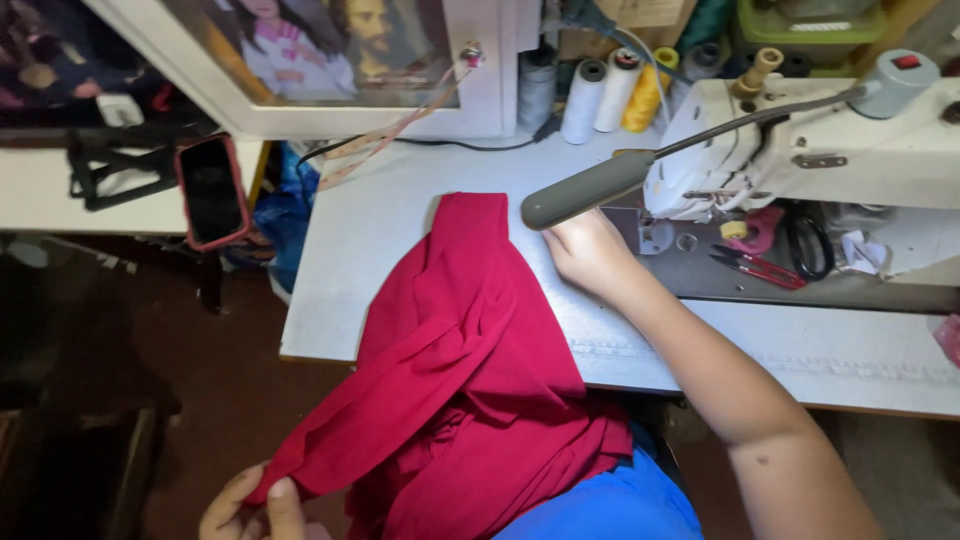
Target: A person at a sewing station inspects a tag on a red garment and spreads the fabric out on the table.
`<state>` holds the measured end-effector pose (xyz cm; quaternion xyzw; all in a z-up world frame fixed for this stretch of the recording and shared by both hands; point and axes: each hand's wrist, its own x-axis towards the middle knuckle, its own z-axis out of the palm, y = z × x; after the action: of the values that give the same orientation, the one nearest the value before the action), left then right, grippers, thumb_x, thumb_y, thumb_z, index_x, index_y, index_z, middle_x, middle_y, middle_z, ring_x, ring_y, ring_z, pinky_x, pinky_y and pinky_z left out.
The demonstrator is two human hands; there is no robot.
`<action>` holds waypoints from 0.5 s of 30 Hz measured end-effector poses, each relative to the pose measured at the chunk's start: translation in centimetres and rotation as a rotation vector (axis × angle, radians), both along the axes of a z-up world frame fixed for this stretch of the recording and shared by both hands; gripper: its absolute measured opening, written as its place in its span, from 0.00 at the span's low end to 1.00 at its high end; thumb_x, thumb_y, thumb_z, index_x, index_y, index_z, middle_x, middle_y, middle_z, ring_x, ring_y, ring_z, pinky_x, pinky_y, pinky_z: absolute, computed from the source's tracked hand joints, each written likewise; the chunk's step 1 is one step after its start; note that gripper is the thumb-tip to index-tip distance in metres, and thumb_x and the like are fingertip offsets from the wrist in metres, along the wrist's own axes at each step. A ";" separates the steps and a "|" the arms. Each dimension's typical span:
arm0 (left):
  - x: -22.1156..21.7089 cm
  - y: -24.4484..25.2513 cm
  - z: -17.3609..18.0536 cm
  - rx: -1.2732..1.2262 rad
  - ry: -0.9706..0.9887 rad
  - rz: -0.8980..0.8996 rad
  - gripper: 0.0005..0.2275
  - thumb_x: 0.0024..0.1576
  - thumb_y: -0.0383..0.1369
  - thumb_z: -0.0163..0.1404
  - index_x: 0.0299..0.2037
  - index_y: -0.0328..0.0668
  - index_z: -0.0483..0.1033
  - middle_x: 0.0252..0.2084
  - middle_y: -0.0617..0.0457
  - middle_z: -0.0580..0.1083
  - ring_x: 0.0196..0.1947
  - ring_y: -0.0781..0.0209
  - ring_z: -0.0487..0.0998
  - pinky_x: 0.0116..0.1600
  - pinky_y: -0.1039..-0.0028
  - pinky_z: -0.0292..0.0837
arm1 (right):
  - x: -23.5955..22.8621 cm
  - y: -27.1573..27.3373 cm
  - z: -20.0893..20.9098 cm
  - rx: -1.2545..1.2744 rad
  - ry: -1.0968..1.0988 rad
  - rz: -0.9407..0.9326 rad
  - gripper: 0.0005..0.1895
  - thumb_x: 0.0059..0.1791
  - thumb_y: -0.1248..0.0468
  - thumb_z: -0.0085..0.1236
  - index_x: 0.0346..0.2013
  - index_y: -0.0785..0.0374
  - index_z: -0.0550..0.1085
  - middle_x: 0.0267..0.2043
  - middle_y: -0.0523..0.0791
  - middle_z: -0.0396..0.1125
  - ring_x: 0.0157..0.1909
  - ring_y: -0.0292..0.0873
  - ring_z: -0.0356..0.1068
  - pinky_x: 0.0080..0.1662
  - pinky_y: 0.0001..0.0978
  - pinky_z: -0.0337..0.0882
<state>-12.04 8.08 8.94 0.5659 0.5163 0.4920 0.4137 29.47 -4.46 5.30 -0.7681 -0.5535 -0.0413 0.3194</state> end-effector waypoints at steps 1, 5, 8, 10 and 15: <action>-0.7 0.1 0.6 0.085 0.012 -0.055 0.13 0.61 0.29 0.50 0.55 0.39 0.66 0.48 0.44 0.73 0.37 0.61 0.74 0.40 0.81 0.69 | 1.3 2.9 -0.8 -0.023 -0.006 -0.047 0.25 0.51 0.72 0.43 0.63 0.64 0.68 0.64 0.58 0.63 0.64 0.66 0.62 0.65 0.54 0.62; -2.6 0.4 4.2 0.372 0.114 -0.129 0.11 0.64 0.21 0.48 0.55 0.26 0.66 0.49 0.32 0.71 0.47 0.49 0.74 0.51 0.71 0.71 | 2.6 11.3 -1.5 -0.428 0.097 -0.028 0.47 0.42 0.62 0.53 0.76 0.45 0.52 0.80 0.58 0.36 0.80 0.64 0.34 0.68 0.68 0.47; -15.1 9.6 0.1 0.461 0.597 -0.305 0.13 0.61 0.25 0.49 0.53 0.28 0.80 0.52 0.41 0.78 0.52 0.52 0.76 0.65 0.71 0.65 | -0.6 11.1 -0.8 -0.540 0.106 0.243 0.35 0.38 0.67 0.47 0.62 0.51 0.71 0.79 0.47 0.46 0.82 0.54 0.33 0.68 0.77 0.35; -18.1 12.3 -1.3 0.409 0.576 -0.247 0.13 0.61 0.28 0.49 0.53 0.32 0.80 0.51 0.44 0.78 0.51 0.55 0.76 0.63 0.72 0.66 | -0.2 7.3 -2.6 -0.361 0.408 0.470 0.25 0.44 0.67 0.52 0.57 0.57 0.72 0.76 0.48 0.53 0.81 0.54 0.40 0.72 0.64 0.41; -19.0 14.2 1.8 0.159 0.437 -0.037 0.14 0.60 0.43 0.50 0.51 0.51 0.81 0.45 0.59 0.78 0.44 0.69 0.77 0.54 0.80 0.71 | 0.1 -9.7 -1.7 0.032 1.031 0.423 0.23 0.49 0.60 0.63 0.53 0.70 0.70 0.50 0.46 0.71 0.51 0.40 0.71 0.52 0.34 0.73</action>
<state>-31.04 22.24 10.75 0.6992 0.5426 0.3892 0.2553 29.60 -14.20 3.59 -0.5563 -0.4669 0.3963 0.5617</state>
